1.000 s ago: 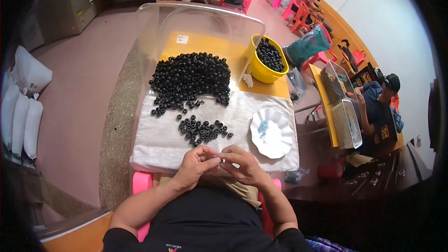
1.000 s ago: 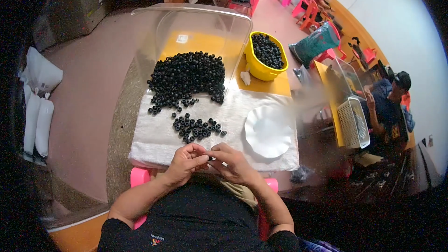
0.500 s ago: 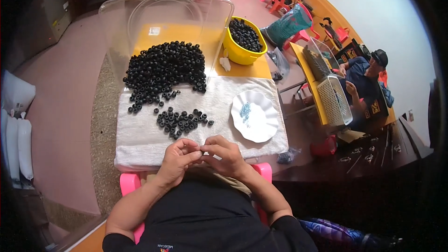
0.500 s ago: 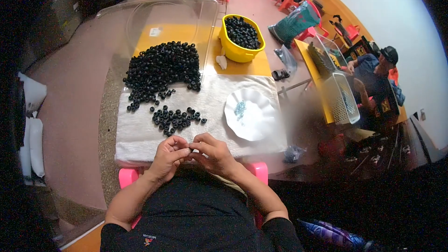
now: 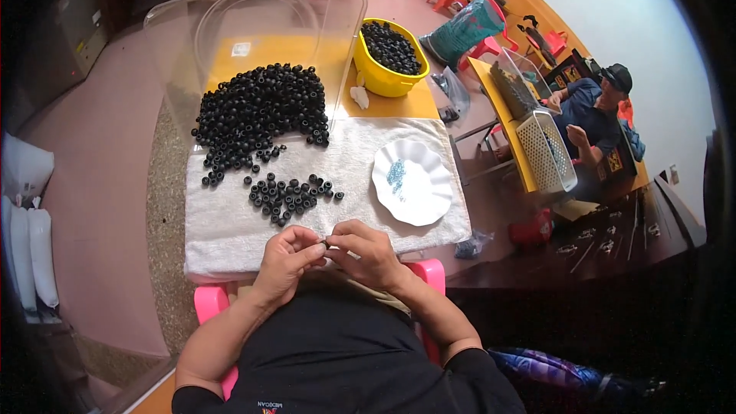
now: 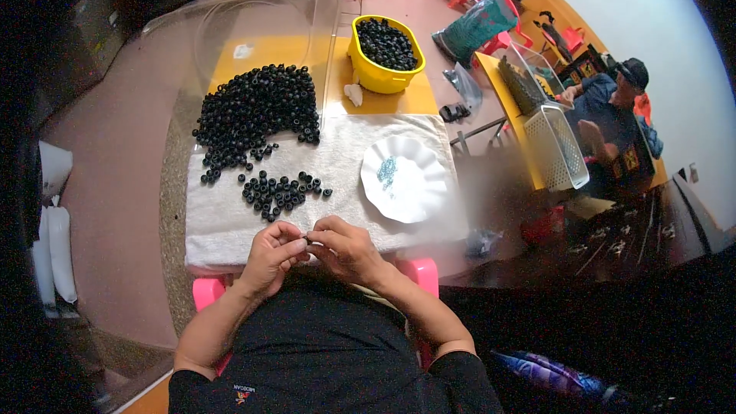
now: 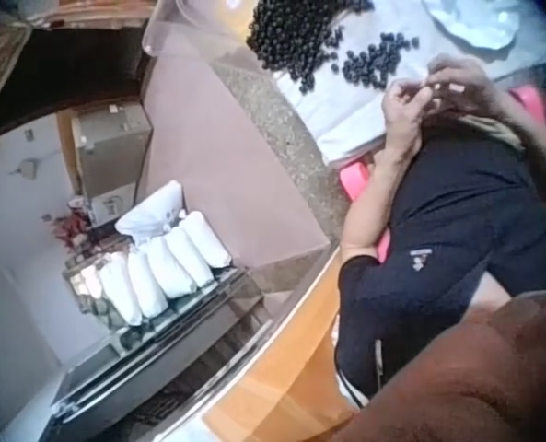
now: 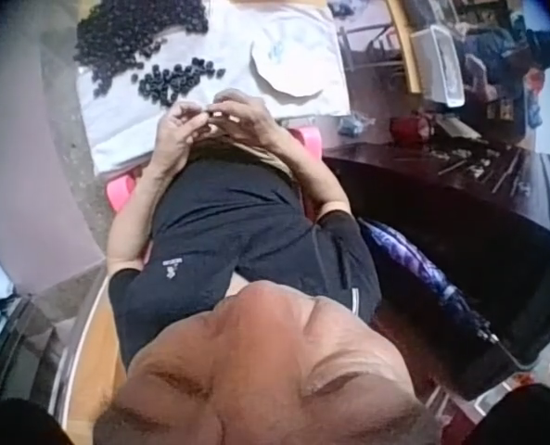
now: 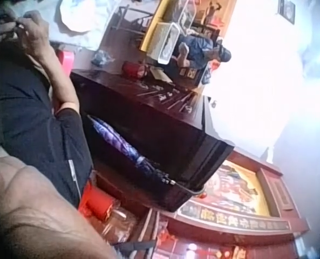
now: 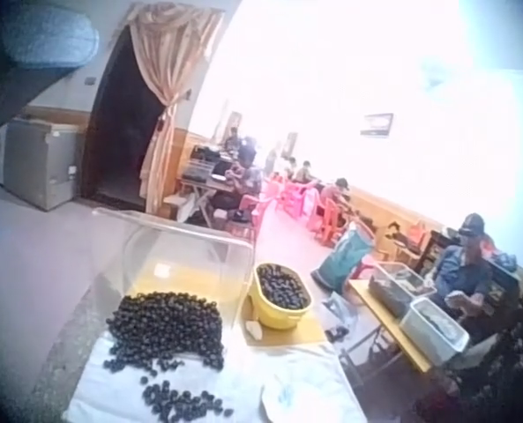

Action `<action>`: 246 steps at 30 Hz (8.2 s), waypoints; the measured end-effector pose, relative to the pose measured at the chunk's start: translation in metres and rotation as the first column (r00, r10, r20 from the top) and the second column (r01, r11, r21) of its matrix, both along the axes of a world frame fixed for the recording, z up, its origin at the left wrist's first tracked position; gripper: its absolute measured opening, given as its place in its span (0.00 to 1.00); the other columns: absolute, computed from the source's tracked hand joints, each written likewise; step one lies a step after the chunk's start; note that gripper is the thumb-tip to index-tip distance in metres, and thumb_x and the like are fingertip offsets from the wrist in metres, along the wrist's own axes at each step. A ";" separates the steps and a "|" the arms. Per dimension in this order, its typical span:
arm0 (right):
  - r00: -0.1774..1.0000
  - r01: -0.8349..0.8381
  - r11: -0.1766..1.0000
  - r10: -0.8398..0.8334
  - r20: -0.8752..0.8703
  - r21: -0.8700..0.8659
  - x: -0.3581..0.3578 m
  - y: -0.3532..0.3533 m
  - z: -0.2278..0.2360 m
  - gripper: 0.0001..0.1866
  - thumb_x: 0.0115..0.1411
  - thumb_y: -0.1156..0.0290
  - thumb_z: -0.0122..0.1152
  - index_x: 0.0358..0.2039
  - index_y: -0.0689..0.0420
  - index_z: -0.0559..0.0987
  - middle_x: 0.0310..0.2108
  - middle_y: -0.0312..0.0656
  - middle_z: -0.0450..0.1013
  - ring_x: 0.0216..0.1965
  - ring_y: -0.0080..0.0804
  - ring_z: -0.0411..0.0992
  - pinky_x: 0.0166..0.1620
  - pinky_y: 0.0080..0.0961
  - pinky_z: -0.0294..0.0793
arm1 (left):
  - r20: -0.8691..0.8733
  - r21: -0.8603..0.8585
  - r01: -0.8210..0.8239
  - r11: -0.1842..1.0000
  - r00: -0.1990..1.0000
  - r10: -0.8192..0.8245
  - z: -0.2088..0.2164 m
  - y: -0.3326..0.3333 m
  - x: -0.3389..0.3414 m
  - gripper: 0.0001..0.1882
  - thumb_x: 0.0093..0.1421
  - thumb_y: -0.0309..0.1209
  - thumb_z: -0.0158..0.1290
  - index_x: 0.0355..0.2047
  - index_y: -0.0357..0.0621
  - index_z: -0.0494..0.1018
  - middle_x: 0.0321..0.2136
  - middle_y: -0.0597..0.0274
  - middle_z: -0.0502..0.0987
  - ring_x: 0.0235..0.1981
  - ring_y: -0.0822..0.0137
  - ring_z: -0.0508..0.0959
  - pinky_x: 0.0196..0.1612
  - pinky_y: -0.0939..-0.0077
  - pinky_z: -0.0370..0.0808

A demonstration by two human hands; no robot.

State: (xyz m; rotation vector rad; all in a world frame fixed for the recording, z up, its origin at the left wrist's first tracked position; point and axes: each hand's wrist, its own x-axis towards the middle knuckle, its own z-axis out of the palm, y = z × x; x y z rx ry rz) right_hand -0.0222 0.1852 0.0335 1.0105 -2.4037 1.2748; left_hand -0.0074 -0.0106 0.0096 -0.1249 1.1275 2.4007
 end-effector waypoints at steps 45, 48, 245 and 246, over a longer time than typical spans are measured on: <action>0.861 0.414 0.729 -0.508 0.025 0.545 -0.054 0.117 0.009 0.11 0.51 0.75 0.60 0.36 0.62 0.81 0.31 0.51 0.76 0.36 0.49 0.75 0.41 0.36 0.74 | -0.005 0.004 0.018 1.000 1.000 -0.018 -0.006 0.007 0.005 0.07 0.57 0.21 0.60 0.35 0.39 0.74 0.31 0.61 0.79 0.30 0.73 0.78 0.37 0.82 0.77; 0.859 0.443 0.768 -0.511 0.025 0.462 -0.050 0.121 0.003 0.11 0.51 0.75 0.59 0.37 0.60 0.80 0.33 0.50 0.76 0.35 0.49 0.75 0.41 0.37 0.74 | -0.006 -0.006 0.015 1.000 1.000 -0.015 -0.004 0.007 0.005 0.07 0.57 0.21 0.60 0.35 0.39 0.74 0.30 0.61 0.79 0.30 0.73 0.78 0.37 0.82 0.77; 0.996 -0.032 0.999 0.031 0.081 0.009 0.002 -0.010 0.006 0.18 0.49 0.82 0.67 0.42 0.62 0.76 0.34 0.47 0.75 0.33 0.40 0.77 0.35 0.28 0.77 | -0.099 -0.032 -0.045 0.998 0.994 0.041 -0.009 0.004 0.002 0.06 0.58 0.23 0.60 0.33 0.39 0.73 0.27 0.66 0.76 0.29 0.78 0.75 0.34 0.83 0.74; 0.996 -0.031 0.999 0.030 0.081 0.011 0.001 -0.008 0.006 0.18 0.49 0.82 0.67 0.42 0.62 0.76 0.34 0.47 0.75 0.33 0.40 0.77 0.35 0.28 0.77 | -0.100 -0.031 -0.044 0.999 0.994 0.041 -0.008 0.003 0.002 0.06 0.58 0.23 0.60 0.33 0.39 0.73 0.27 0.66 0.76 0.29 0.78 0.75 0.34 0.83 0.74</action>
